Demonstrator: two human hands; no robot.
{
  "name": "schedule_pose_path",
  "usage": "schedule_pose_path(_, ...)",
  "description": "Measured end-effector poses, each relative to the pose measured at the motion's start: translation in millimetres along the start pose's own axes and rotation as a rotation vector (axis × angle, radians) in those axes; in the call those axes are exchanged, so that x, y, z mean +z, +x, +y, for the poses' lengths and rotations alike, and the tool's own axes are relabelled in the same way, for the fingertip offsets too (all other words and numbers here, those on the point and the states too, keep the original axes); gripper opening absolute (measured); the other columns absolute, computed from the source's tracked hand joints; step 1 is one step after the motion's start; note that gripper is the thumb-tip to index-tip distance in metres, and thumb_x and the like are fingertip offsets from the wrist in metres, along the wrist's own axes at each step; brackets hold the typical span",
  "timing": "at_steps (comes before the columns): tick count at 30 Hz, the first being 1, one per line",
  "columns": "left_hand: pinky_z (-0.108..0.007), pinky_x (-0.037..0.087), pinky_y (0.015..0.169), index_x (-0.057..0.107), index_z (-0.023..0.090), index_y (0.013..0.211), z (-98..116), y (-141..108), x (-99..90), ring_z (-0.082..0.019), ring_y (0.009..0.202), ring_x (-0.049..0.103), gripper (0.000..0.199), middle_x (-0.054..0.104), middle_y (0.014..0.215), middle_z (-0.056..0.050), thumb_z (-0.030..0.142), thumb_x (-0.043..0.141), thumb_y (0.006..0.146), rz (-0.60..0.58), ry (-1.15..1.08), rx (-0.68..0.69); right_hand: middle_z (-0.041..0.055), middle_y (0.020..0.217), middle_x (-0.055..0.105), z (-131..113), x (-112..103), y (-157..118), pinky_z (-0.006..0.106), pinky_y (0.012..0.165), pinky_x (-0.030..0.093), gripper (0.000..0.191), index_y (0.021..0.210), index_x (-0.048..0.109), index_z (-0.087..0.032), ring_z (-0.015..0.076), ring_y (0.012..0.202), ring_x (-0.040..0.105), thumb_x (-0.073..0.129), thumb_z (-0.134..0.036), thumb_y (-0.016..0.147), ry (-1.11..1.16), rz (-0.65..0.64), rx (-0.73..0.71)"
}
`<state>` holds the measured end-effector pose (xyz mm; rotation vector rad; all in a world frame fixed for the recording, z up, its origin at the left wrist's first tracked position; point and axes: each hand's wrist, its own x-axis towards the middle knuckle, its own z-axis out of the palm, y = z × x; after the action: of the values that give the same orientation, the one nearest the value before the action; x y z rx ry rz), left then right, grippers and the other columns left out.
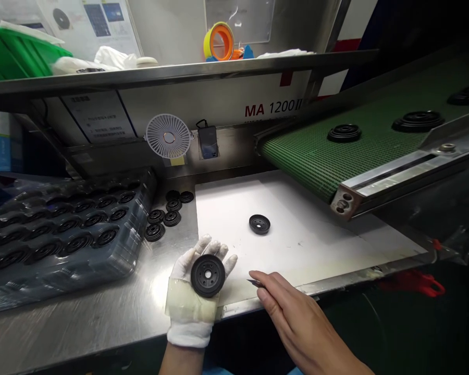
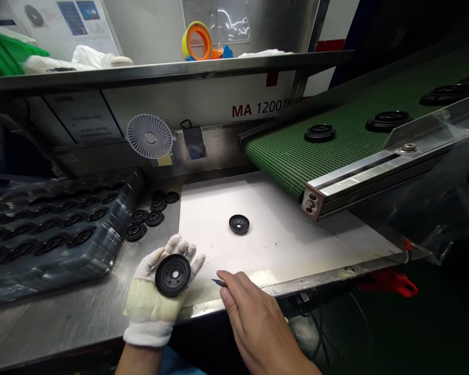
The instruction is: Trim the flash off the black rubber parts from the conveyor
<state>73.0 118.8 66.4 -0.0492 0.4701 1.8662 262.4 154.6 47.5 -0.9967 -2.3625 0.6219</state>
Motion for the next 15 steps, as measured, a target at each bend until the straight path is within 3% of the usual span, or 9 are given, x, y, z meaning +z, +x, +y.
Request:
schedule_pose_path(2, -0.059, 0.042, 0.094, 0.063, 0.011, 0.107, -3, -4, 2.7, -0.032, 0.102, 0.059, 0.030, 0.067, 0.099, -0.014, 0.021, 0.053, 0.080, 0.022, -0.010, -0.012, 0.0051, 0.110, 0.060, 7, 1, 1, 0.027, 0.080, 0.050, 0.039, 0.136, 0.040, -0.032, 0.0178, 0.097, 0.060, 0.034, -0.032, 0.097, 0.083, 0.024, -0.022)
schedule_pose_path(4, -0.058, 0.042, 0.094, 0.063, 0.011, 0.106, -6, -7, 4.7, -0.033, 0.102, 0.059, 0.030, 0.066, 0.098, -0.014, 0.023, 0.055, 0.080, 0.036, -0.011, -0.024, 0.0049, 0.106, 0.061, 14, 1, 0, 0.025, 0.074, 0.053, 0.045, 0.141, 0.032, -0.032, 0.0161, 0.086, 0.063, 0.035, -0.033, 0.096, 0.186, 0.022, 0.020)
schedule_pose_path(7, -0.057, 0.043, 0.093, 0.062, 0.010, 0.106, -10, -10, 4.9, -0.033, 0.103, 0.059, 0.031, 0.066, 0.098, -0.015, 0.027, 0.056, 0.081, 0.056, 0.000, -0.050, 0.0036, 0.097, 0.064, 22, 0, -2, 0.023, 0.063, 0.053, 0.043, 0.138, 0.039, -0.032, 0.0138, 0.067, 0.062, 0.038, -0.038, 0.095, 0.372, 0.001, 0.153)
schedule_pose_path(11, -0.058, 0.039, 0.097, 0.056, 0.012, 0.119, -10, -14, -3.2, -0.035, 0.114, 0.052, 0.039, 0.063, 0.110, -0.016, 0.027, 0.054, 0.084, 0.014, 0.002, -0.113, 0.0044, 0.090, 0.066, 22, -6, -4, 0.026, 0.077, 0.051, 0.039, 0.123, 0.056, -0.029, 0.0192, 0.082, 0.064, 0.046, -0.049, 0.090, 0.542, 0.058, 0.303)
schedule_pose_path(15, -0.063, 0.032, 0.100, 0.043, 0.020, 0.133, -6, -20, -16.1, -0.035, 0.127, 0.037, 0.051, 0.045, 0.136, -0.013, 0.013, 0.046, 0.082, -0.168, -0.031, -0.197, 0.0048, 0.121, 0.057, 15, -17, 0, 0.030, 0.089, 0.047, 0.048, 0.129, 0.049, -0.034, 0.0229, 0.103, 0.058, 0.057, -0.048, 0.084, 0.892, 0.040, 0.406)
